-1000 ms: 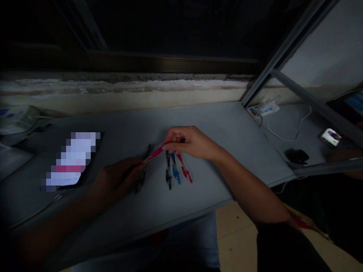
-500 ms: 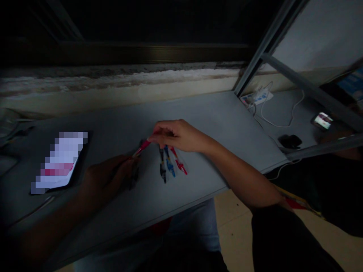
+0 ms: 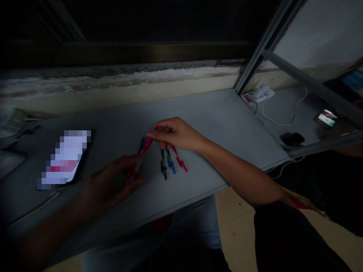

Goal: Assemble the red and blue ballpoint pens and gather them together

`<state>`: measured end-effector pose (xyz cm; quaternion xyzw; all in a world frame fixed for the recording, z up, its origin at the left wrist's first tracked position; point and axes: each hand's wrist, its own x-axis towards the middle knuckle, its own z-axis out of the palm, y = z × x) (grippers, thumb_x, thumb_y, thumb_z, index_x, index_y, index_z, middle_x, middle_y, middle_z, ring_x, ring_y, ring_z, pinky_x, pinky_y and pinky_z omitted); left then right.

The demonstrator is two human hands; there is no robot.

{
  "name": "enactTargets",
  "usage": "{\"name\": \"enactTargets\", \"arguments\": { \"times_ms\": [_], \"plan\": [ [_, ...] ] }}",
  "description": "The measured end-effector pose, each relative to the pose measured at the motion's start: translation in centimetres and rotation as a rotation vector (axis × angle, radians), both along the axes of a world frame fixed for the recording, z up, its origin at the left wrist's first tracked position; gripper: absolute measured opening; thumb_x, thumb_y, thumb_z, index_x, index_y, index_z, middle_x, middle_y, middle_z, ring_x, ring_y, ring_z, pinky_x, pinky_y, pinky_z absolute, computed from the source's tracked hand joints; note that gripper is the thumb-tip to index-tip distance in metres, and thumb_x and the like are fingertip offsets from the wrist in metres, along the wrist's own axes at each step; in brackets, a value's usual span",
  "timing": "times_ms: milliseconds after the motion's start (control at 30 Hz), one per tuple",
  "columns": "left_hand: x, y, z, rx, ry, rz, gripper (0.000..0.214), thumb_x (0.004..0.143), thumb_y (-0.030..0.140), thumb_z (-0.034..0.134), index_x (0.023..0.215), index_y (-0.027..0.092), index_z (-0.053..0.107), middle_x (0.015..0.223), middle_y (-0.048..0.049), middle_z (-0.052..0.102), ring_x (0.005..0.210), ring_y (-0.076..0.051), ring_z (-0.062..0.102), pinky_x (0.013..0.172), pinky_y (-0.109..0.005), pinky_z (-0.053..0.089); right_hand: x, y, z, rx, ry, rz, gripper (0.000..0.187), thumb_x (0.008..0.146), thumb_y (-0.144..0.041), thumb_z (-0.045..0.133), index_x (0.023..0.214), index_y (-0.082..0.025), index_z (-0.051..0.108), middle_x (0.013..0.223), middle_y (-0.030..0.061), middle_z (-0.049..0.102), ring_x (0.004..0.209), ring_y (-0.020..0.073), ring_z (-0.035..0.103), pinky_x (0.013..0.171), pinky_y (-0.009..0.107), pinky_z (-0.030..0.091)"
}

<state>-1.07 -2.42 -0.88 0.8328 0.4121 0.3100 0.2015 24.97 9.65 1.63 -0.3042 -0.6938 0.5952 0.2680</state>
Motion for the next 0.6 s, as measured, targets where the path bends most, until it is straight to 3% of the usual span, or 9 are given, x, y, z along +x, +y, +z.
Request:
{"name": "enactTargets", "arguments": {
  "times_ms": [67,133,333,600],
  "plan": [
    [0.4,0.0,0.1,0.052,0.0,-0.18,0.022,0.112,0.035,0.07,0.132,0.027,0.074,0.105,-0.0032,0.082,0.093,-0.02,0.079,0.085,-0.029,0.065,-0.2,-0.1,-0.4,-0.018,-0.017,-0.018,0.052,0.091,-0.065,0.083,0.078,-0.019,0.065,0.063,-0.0032,0.066,0.054,0.0087,0.054,0.055,0.023,0.043],
    [0.8,0.1,-0.1,0.059,0.003,-0.27,0.013,0.116,0.033,0.066,0.12,0.025,0.076,0.103,-0.004,0.082,0.096,-0.02,0.078,0.088,-0.029,0.064,-0.4,-0.2,-0.8,-0.019,-0.043,0.005,0.052,0.091,-0.064,0.084,0.075,-0.019,0.063,0.062,-0.0036,0.065,0.054,0.0081,0.052,0.055,0.023,0.042],
    [1.0,0.2,-0.5,0.051,0.018,-0.315,0.023,0.117,0.04,0.065,0.108,0.021,0.074,0.089,-0.002,0.074,0.082,-0.017,0.073,0.074,-0.027,0.059,-0.9,-0.6,-1.5,0.043,-0.124,0.05,0.055,0.095,-0.069,0.076,0.075,-0.02,0.06,0.062,-0.0045,0.063,0.055,0.0085,0.052,0.057,0.025,0.04],
    [1.3,0.4,-1.0,0.046,0.027,-0.301,0.022,0.117,0.04,0.065,0.109,0.02,0.071,0.092,-0.0023,0.074,0.086,-0.018,0.072,0.076,-0.029,0.058,-0.8,-0.7,-1.6,0.149,-0.2,-0.006,0.052,0.099,-0.067,0.069,0.077,-0.02,0.061,0.064,-0.003,0.065,0.056,0.009,0.05,0.063,0.028,0.039]
  ]
}}
